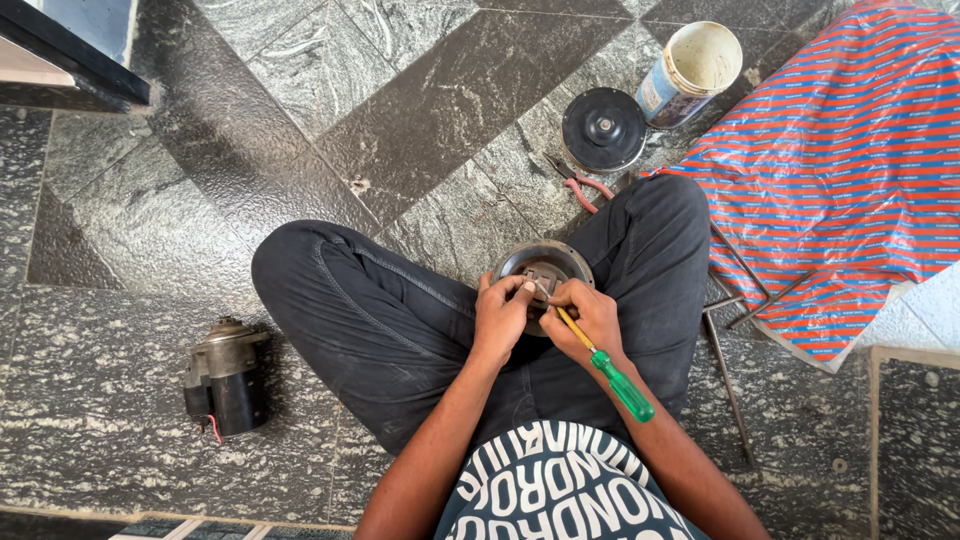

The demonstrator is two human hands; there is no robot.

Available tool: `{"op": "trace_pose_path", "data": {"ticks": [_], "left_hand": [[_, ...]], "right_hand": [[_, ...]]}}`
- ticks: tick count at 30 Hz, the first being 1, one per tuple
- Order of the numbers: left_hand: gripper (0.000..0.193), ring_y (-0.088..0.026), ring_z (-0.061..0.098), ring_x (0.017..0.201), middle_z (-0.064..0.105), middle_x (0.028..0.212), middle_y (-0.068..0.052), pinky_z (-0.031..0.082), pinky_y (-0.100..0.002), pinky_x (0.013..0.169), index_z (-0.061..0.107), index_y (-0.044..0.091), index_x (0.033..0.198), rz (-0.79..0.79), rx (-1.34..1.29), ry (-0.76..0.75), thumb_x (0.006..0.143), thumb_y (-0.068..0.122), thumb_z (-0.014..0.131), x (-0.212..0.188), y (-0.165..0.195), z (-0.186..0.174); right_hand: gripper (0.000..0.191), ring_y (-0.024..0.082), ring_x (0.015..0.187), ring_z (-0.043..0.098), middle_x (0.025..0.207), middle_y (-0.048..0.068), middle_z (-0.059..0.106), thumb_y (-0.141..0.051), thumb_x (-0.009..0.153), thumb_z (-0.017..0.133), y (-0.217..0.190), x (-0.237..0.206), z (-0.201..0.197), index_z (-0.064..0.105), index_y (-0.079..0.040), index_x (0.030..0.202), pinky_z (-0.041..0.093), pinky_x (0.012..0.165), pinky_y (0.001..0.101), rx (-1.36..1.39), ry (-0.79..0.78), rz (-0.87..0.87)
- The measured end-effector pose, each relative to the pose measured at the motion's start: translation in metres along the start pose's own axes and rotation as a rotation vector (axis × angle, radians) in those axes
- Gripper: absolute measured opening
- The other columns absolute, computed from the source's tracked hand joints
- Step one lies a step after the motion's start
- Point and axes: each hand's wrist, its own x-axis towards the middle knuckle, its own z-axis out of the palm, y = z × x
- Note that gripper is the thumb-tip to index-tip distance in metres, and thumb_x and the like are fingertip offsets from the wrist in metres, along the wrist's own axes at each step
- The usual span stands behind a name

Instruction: The person sits on the floor and uses a screwdriver to scrape and clean the internal components of a disassembled motor. They manipulate the motor housing and internal parts while working.

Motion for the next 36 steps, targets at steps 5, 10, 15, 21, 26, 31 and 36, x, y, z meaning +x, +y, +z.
{"op": "trace_pose_path", "data": {"ticks": [5,10,15,21,26,31,36], "left_hand": [[0.024,-0.027,0.06,0.119,0.051,0.132,-0.01,0.049,-0.035,0.1,0.076,0.0,0.103,0.006,0.019,-0.006,0.092,0.019,0.068,-0.0002,-0.0005,-0.0005],[0.025,-0.028,0.06,0.12,0.052,0.132,-0.009,0.048,-0.036,0.102,0.076,-0.001,0.104,0.014,0.018,0.01,0.093,0.02,0.067,0.0014,-0.0012,-0.0007],[0.025,-0.027,0.059,0.121,0.051,0.133,-0.009,0.048,-0.036,0.102,0.076,-0.001,0.103,0.011,0.01,0.004,0.093,0.02,0.067,0.0019,-0.0018,0.0005],[0.025,-0.025,0.06,0.118,0.052,0.129,-0.009,0.049,-0.034,0.1,0.075,-0.001,0.104,0.0,0.005,-0.002,0.094,0.02,0.067,0.0017,-0.0024,0.0011],[0.024,-0.026,0.062,0.114,0.053,0.124,-0.009,0.051,-0.034,0.099,0.075,-0.001,0.104,0.003,-0.009,0.012,0.093,0.019,0.068,0.0028,-0.0031,0.002],[0.023,-0.025,0.061,0.116,0.052,0.126,-0.008,0.049,-0.035,0.099,0.076,-0.001,0.102,0.028,0.002,0.016,0.093,0.018,0.068,0.0025,-0.0035,0.0022],[0.022,-0.026,0.061,0.116,0.053,0.126,-0.01,0.048,-0.035,0.1,0.077,-0.001,0.102,0.051,0.011,0.022,0.093,0.018,0.068,0.0012,-0.0027,0.0017]], "right_hand": [[0.016,0.014,0.069,0.071,0.086,0.01,0.071,0.001,0.078,0.072,0.0008,0.0015,0.0001,0.06,0.0,0.088,0.057,0.062,0.0267,0.028,0.007,-0.028],[0.014,0.014,0.066,0.071,0.083,0.009,0.071,0.001,0.079,0.072,-0.0001,0.0001,0.0003,0.06,0.0,0.087,0.056,0.06,0.0267,0.061,0.005,0.013],[0.016,0.014,0.065,0.07,0.083,0.009,0.072,0.001,0.077,0.072,0.0007,0.0006,-0.0006,0.059,0.0,0.086,0.056,0.059,0.0269,0.034,0.003,0.002],[0.015,0.013,0.068,0.071,0.086,0.009,0.072,0.001,0.078,0.072,-0.0001,0.0018,-0.0002,0.06,0.0,0.088,0.057,0.061,0.0264,0.031,0.005,-0.018],[0.016,0.013,0.065,0.069,0.083,0.008,0.071,0.002,0.077,0.073,-0.0015,0.0026,0.0002,0.06,0.0,0.085,0.055,0.059,0.0268,0.027,0.012,-0.021],[0.017,0.013,0.062,0.067,0.083,0.009,0.071,0.002,0.076,0.073,-0.0022,0.0018,-0.0009,0.059,0.0,0.086,0.053,0.058,0.027,0.014,0.01,-0.023],[0.016,0.013,0.069,0.071,0.087,0.008,0.071,0.002,0.079,0.072,-0.0024,0.0027,0.0,0.06,0.0,0.089,0.056,0.061,0.026,0.05,0.014,-0.041]]}}
